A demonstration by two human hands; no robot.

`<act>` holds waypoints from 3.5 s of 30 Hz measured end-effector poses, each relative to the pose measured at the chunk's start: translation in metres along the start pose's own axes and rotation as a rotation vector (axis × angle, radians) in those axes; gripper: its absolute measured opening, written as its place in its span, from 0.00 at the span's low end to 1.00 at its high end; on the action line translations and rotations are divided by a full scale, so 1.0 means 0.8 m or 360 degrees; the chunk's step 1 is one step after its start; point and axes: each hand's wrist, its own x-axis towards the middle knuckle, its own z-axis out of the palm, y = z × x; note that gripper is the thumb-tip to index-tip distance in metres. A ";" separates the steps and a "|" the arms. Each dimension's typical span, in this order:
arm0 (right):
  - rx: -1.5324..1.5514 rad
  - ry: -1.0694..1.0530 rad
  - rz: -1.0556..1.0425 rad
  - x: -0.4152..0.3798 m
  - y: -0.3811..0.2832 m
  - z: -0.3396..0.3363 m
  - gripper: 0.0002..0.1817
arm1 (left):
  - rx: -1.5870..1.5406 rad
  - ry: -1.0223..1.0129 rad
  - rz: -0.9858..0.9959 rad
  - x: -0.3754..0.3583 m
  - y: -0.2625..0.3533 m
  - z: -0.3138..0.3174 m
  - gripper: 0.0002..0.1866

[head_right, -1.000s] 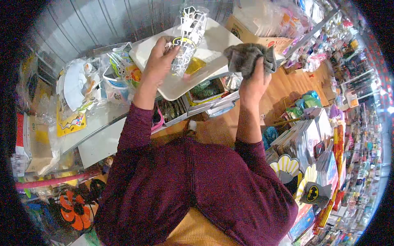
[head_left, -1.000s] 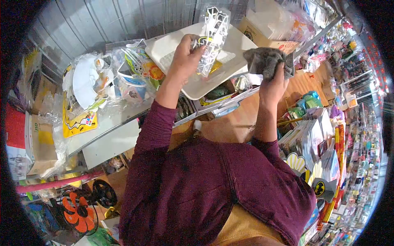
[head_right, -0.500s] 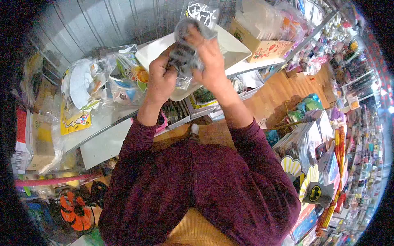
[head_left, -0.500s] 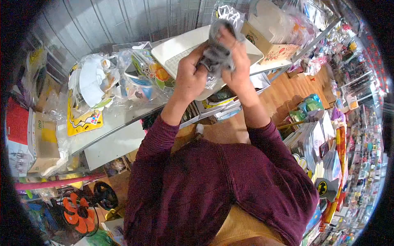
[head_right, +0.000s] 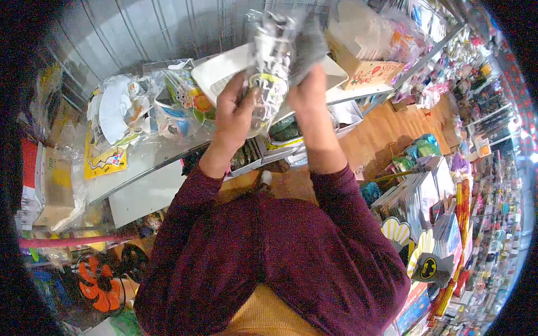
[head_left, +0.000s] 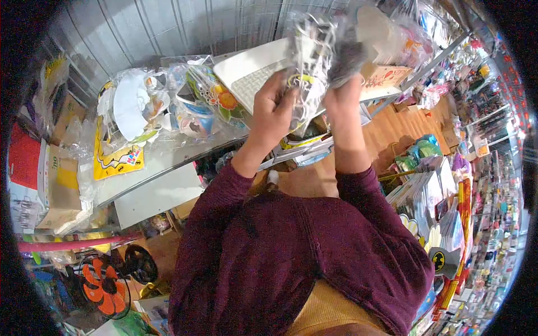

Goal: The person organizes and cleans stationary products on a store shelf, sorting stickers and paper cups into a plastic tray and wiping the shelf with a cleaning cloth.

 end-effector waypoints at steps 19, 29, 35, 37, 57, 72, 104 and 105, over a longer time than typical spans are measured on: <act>0.0252 -0.0017 0.0501 -0.078 -0.023 0.001 0.14 | 0.1539 0.0760 -0.0103 0.020 0.079 -0.149 0.22; 0.0256 0.0534 0.0336 -0.049 -0.018 -0.093 0.16 | 0.2204 0.0719 0.0106 0.018 0.055 -0.160 0.22; 0.0251 0.0643 0.0255 -0.058 -0.014 -0.108 0.16 | 0.2176 0.0507 0.0437 0.022 0.061 -0.126 0.22; 0.0311 0.0687 0.0219 -0.061 -0.016 -0.101 0.12 | 0.2085 0.0330 0.0343 0.018 0.049 -0.115 0.22; 0.0118 0.0772 0.0270 -0.086 -0.010 -0.145 0.16 | 0.2703 -0.0289 -0.0215 0.042 0.019 -0.156 0.12; 0.0213 0.0745 0.0243 -0.084 0.000 -0.138 0.11 | 0.2197 -0.0648 -0.0158 0.052 0.037 -0.138 0.14; 0.0210 0.0942 0.0331 -0.080 0.016 -0.200 0.13 | 0.1728 -0.1055 -0.0683 0.099 -0.120 -0.011 0.21; 0.0189 0.0944 0.0363 -0.076 0.019 -0.198 0.13 | 0.1610 -0.1052 -0.0754 0.102 -0.112 -0.011 0.20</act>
